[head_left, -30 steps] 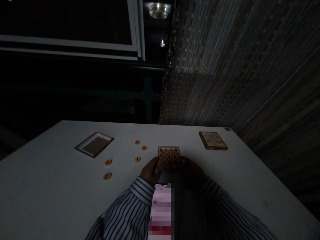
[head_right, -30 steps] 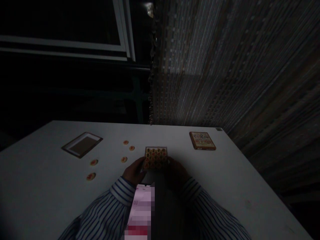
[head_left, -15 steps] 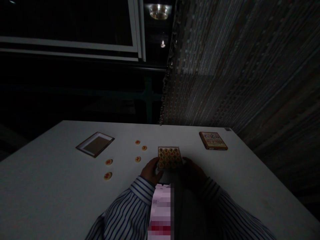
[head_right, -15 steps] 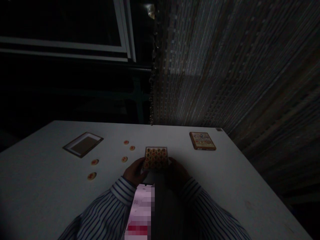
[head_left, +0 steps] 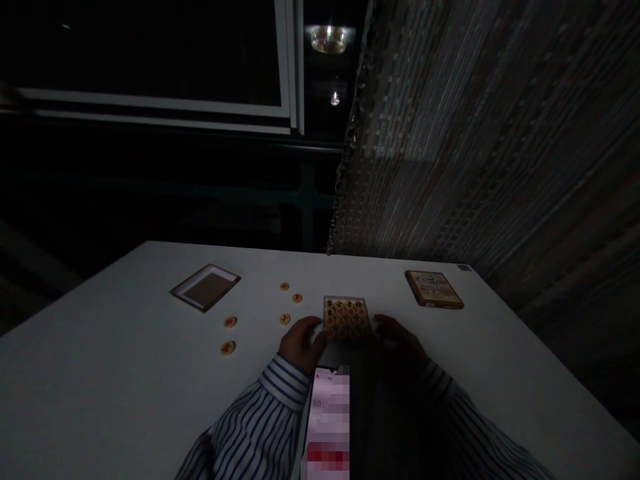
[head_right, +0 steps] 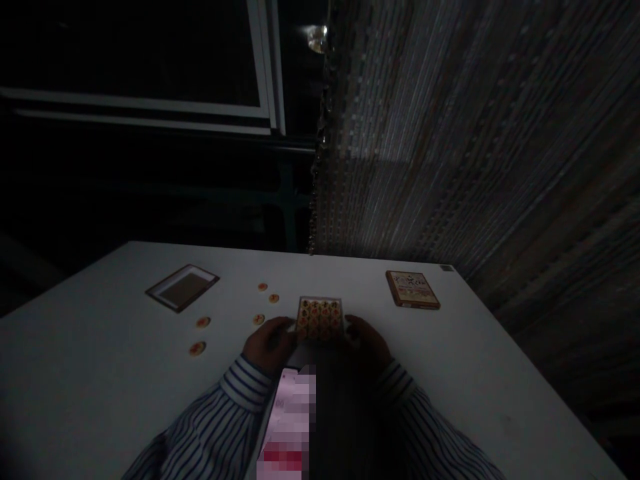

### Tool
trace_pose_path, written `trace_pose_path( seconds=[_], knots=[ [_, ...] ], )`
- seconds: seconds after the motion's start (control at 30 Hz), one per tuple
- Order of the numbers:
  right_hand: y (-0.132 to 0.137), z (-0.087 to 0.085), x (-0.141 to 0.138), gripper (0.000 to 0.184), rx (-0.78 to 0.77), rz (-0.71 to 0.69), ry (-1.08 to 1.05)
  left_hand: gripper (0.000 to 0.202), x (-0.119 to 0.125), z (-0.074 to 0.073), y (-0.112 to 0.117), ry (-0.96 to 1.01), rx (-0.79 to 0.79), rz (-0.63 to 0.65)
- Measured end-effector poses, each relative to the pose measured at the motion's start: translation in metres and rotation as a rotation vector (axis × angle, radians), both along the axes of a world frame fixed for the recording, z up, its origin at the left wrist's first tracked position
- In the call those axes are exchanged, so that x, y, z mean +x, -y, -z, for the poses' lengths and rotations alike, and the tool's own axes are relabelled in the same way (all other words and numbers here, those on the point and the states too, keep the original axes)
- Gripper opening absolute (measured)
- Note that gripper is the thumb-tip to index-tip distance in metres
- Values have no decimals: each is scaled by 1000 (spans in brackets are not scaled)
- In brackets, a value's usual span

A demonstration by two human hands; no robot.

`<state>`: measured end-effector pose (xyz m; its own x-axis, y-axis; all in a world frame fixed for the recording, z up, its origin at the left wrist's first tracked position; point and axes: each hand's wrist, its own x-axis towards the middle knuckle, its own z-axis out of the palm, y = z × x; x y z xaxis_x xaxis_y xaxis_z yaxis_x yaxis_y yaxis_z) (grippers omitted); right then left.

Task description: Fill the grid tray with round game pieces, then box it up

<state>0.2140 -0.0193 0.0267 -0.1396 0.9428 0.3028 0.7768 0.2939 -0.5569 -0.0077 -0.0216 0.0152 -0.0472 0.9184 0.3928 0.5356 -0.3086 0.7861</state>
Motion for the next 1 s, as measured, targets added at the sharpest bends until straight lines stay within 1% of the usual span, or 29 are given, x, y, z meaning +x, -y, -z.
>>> trace_pose_path(
  seconds=[0.13, 0.2, 0.27, 0.37, 0.47, 0.57, 0.7, 0.77, 0.83, 0.9, 1.0],
  knots=[
    [-2, -10, -5, 34, 66, -106, 17, 18, -13, -13, 9, -75, 50, 0],
    [-4, -16, -12, 33, 80, -162, 24, 16, -22, -17, 13, -115, 51, 4],
    [-7, -23, -22, 30, 77, -185, 44, 16, -33, -20, 16, -147, 41, -8],
    [-14, -35, -41, 27, 46, -200, 134, 16, -50, -23, 20, -165, 48, -67],
    [-24, -47, -60, 27, 33, -305, 260, 18, -66, -26, 21, -181, 60, -133],
    [-34, -58, -76, 28, 62, -332, 293, 20, -81, -32, 16, -213, 56, -183],
    [-47, -68, -96, 30, 58, -354, 249, 25, -97, -40, -1, -289, -3, -227],
    [-56, -71, -105, 30, 25, -339, 236, 29, -102, -44, -15, -355, -47, -216],
    [-67, -73, -115, 29, -4, -338, 243, 33, -106, -47, -30, -433, -105, -177],
    [-78, -72, -125, 29, -44, -349, 261, 36, -106, -46, -47, -501, -169, -176],
    [-97, -67, -137, 29, -70, -358, 281, 39, -104, -40, -70, -573, -234, -170]
  ],
)
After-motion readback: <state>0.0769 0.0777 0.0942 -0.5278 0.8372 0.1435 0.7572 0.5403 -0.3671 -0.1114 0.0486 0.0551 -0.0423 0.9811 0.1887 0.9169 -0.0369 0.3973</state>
